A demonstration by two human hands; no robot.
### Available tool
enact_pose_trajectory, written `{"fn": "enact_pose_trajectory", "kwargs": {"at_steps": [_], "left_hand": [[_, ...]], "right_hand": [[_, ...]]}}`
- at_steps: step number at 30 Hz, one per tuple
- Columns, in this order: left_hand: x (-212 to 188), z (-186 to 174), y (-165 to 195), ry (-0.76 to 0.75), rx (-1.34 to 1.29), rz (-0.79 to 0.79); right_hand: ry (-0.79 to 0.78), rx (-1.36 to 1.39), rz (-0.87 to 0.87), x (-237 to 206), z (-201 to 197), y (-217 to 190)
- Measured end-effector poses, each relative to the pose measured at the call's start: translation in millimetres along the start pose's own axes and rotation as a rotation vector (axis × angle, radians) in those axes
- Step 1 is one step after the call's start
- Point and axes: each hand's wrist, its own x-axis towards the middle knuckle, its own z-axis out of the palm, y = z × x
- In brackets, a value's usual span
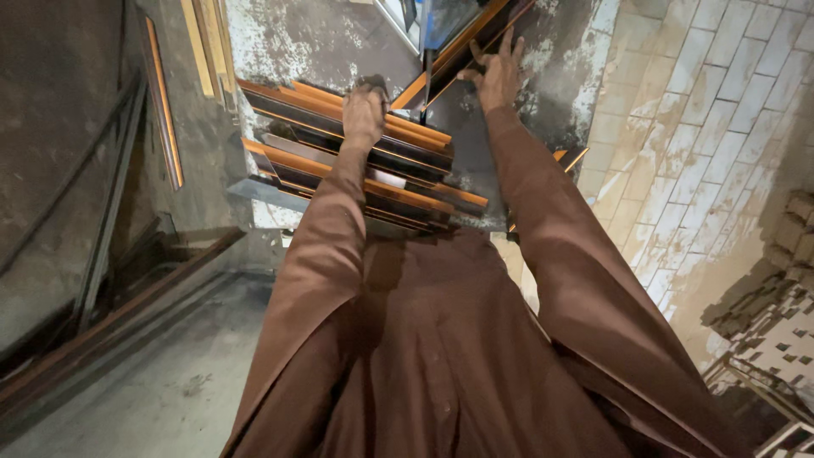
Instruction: The person takes picture frame moulding strips from a storage rack, carries an armful of them to a workbench, and stacks and aligns the strips into neat piles on the bench next to a mitre saw.
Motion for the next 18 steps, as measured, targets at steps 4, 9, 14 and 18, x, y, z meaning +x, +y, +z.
{"fn": "enact_pose_trajectory", "kwargs": {"at_steps": [4, 9, 14, 18], "left_hand": [[5, -5, -1, 0.013, -0.067, 0.000], [7, -7, -11, 0.106, -0.290, 0.163], [-14, -9, -19, 0.173, -0.370, 0.066], [-31, -26, -27, 0.142, -0.355, 0.022]], "right_hand": [[-0.050, -0.026, 0.056, 4, -3, -4], [0.053, -0.020, -0.023, 4, 4, 0], [0.133, 0.148, -0.162, -21, 15, 13], [0.097, 0.018, -0.148, -45, 12, 18]]}}
